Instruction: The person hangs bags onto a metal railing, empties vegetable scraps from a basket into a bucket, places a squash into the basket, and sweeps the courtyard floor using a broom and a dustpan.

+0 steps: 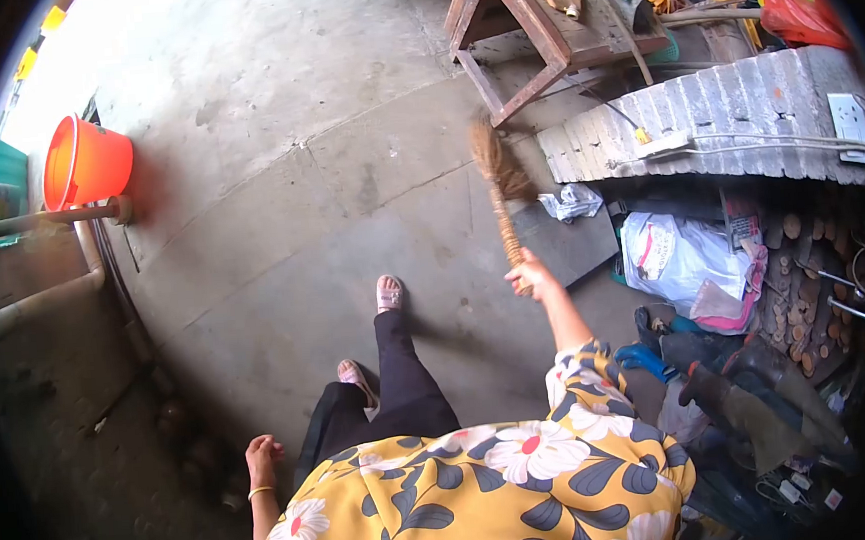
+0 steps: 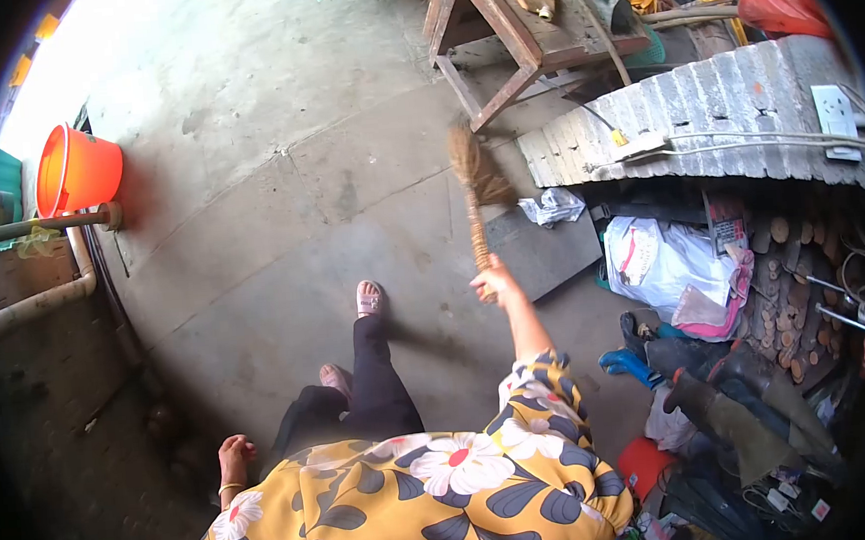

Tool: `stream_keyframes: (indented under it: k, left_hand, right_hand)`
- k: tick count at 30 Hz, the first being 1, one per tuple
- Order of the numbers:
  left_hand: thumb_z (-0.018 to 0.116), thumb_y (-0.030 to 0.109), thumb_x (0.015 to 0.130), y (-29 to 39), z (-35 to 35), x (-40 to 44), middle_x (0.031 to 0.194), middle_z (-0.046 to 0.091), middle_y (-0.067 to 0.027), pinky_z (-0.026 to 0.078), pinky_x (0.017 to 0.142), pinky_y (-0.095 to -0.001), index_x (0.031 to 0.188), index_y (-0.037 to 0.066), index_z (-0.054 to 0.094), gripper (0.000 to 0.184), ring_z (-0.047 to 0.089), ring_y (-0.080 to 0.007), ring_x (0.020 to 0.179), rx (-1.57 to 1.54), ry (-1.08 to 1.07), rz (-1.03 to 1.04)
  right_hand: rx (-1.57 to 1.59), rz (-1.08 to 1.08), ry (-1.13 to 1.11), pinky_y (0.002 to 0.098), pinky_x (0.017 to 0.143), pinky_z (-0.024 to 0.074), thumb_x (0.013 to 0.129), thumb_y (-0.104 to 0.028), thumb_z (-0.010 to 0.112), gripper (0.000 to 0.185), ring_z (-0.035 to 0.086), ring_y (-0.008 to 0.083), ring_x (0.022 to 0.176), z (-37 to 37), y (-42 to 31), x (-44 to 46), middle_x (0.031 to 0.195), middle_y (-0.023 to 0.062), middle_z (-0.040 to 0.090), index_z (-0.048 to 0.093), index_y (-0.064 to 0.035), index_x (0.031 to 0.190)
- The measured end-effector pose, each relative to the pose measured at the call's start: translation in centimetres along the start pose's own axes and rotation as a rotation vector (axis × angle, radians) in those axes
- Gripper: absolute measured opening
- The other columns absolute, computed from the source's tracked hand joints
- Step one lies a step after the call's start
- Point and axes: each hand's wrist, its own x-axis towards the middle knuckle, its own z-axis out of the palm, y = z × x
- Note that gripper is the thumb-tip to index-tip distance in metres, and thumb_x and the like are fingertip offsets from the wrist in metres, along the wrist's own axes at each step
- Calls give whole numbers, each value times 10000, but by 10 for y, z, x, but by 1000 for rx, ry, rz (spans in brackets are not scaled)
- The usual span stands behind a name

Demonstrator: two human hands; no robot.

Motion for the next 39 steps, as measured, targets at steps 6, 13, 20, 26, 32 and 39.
stream_keyframes:
  k: [6,13,20,26,32,39]
  left_hand:
    - [514,170,819,-13,12,23,676,577,-64,471,509,-257,934,27,543,186,568,-152,567,0,-114,-90]
    - [510,194,828,43,30,16,694,582,-42,451,529,-255,935,54,547,181,578,-141,604,30,-99,-12]
    - [525,148,818,6,-6,13,640,553,-69,432,440,-243,894,28,528,142,539,-146,511,-87,0,-97]
    - [523,159,807,21,-3,53,662,555,-62,441,466,-250,926,39,532,169,554,-154,550,-39,-184,-143]
    - [522,204,821,108,2,72,681,570,-35,442,520,-238,934,58,547,186,561,-128,587,-40,-123,15]
    - [514,187,830,108,-31,89,684,572,-41,443,511,-231,942,54,544,176,559,-126,580,-132,-92,-25]
  right_hand:
    - [146,-92,-154,260,326,381,654,74,583,830,464,122,407,-17,17,-132,688,57,507,212,-140,1365]
    - [47,-123,72,278,308,376,623,106,565,730,467,135,395,-19,4,-79,637,61,492,301,-136,1259]
    - [323,-102,-118,287,342,416,655,58,585,525,484,146,430,129,14,-19,619,40,453,351,-114,1093]
    - [538,-70,-233,281,348,389,673,91,535,860,478,145,431,118,15,-130,622,68,478,111,-157,1379]
    - [528,-94,-25,292,351,391,711,30,529,608,449,153,400,151,19,-133,598,73,477,289,-128,1247]
    - [730,65,-260,274,388,415,723,-59,572,144,493,161,410,302,-52,-42,505,45,487,474,-84,620]
